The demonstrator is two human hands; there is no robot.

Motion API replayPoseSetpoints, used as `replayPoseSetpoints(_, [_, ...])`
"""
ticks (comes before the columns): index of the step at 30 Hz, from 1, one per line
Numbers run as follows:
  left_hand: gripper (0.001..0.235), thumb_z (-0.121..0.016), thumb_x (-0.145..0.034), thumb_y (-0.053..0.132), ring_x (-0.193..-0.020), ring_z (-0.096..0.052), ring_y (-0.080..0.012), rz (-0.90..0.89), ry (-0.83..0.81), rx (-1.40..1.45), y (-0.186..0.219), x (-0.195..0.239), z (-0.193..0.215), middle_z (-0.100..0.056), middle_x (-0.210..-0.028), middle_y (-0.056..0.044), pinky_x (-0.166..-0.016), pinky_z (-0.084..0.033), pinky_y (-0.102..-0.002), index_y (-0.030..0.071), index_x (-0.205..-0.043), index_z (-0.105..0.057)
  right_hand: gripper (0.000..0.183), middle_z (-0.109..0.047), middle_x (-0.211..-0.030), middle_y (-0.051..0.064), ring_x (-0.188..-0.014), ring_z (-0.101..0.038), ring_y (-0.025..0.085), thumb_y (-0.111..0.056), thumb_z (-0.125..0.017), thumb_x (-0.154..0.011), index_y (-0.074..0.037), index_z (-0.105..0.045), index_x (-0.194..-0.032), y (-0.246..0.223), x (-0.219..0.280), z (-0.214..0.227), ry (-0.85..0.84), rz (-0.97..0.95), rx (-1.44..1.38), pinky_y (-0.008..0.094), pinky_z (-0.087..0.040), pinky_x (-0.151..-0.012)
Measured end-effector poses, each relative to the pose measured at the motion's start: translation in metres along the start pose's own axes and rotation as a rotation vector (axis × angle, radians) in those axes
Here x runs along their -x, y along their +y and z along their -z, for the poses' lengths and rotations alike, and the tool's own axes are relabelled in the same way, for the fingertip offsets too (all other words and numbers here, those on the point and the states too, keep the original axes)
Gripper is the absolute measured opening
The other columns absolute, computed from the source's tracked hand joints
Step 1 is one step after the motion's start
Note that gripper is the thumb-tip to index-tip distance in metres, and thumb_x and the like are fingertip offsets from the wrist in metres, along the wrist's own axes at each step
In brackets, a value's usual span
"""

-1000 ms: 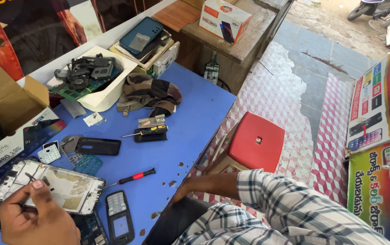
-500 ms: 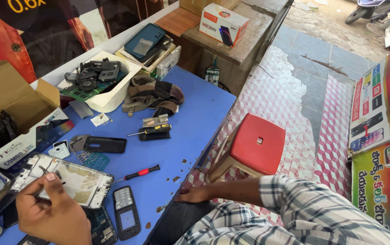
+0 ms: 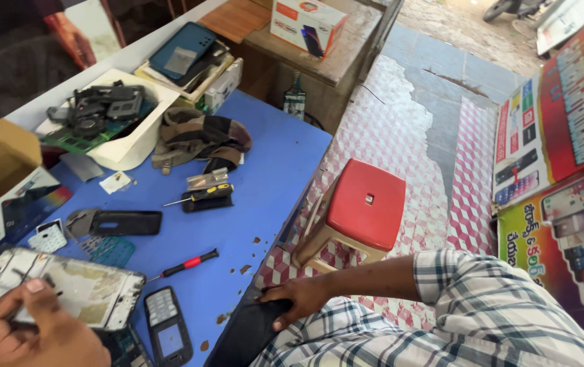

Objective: The person holds a disassembled mobile phone and repeatedly peels off adhesive backing from the internal frame using fingers. The person rotates the phone to access different edges and continues removing adhesive strips throughout the clip.

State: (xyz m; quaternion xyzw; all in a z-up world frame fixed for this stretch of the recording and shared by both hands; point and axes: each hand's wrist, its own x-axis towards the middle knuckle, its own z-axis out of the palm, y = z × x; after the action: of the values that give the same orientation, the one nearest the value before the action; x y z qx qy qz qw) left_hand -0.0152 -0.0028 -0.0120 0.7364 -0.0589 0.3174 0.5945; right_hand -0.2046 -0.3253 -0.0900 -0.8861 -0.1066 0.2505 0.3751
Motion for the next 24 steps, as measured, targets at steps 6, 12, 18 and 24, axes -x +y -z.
replayPoseSetpoints(6, [0.022, -0.065, -0.116, 0.011, -0.069, -0.065, -0.0170, -0.041, -0.164, -0.004, -0.115, -0.041, -0.016, -0.068, -0.084, -0.015, -0.063, -0.052, -0.028, -0.009, -0.106, -0.066, 0.095, -0.049, -0.151, 0.022, -0.137, -0.052, 0.041, -0.064, -0.063, -0.090, -0.002, -0.036, -0.158, -0.003, 0.003, -0.002, 0.021, -0.006, 0.056, 0.046, -0.042, -0.111])
replayPoseSetpoints(12, [0.031, -0.063, -0.116, 0.020, -0.065, -0.067, -0.0180, 0.016, -0.302, -0.005, -0.169, -0.051, -0.012, -0.068, -0.077, -0.015, -0.059, -0.054, -0.026, -0.009, -0.105, -0.070, 0.104, -0.039, -0.157, 0.027, -0.138, -0.047, 0.046, -0.067, -0.059, -0.088, -0.007, -0.023, -0.165, -0.005, 0.007, -0.008, 0.015, -0.050, 0.050, 0.048, -0.040, -0.111])
replayPoseSetpoints(18, [0.031, -0.062, -0.110, 0.018, -0.063, -0.065, -0.0179, -0.130, -0.016, -0.162, -0.122, -0.020, -0.016, -0.065, -0.071, -0.015, -0.058, -0.050, -0.025, -0.009, -0.097, -0.068, 0.110, -0.016, -0.165, 0.035, -0.149, -0.027, 0.052, -0.069, -0.057, -0.088, -0.009, -0.011, -0.168, 0.005, 0.002, -0.014, -0.007, -0.093, 0.052, 0.053, -0.030, -0.118])
replayPoseSetpoints(24, [0.031, -0.065, -0.112, 0.018, -0.058, -0.058, -0.0150, -0.098, -0.016, -0.117, -0.086, -0.020, -0.011, -0.060, -0.069, -0.015, -0.055, -0.042, -0.025, -0.010, -0.098, -0.065, 0.117, -0.002, -0.168, 0.037, -0.156, -0.012, 0.054, -0.074, -0.051, -0.092, -0.001, 0.001, -0.166, 0.014, -0.014, -0.019, -0.041, -0.057, 0.139, 0.056, -0.023, -0.121])
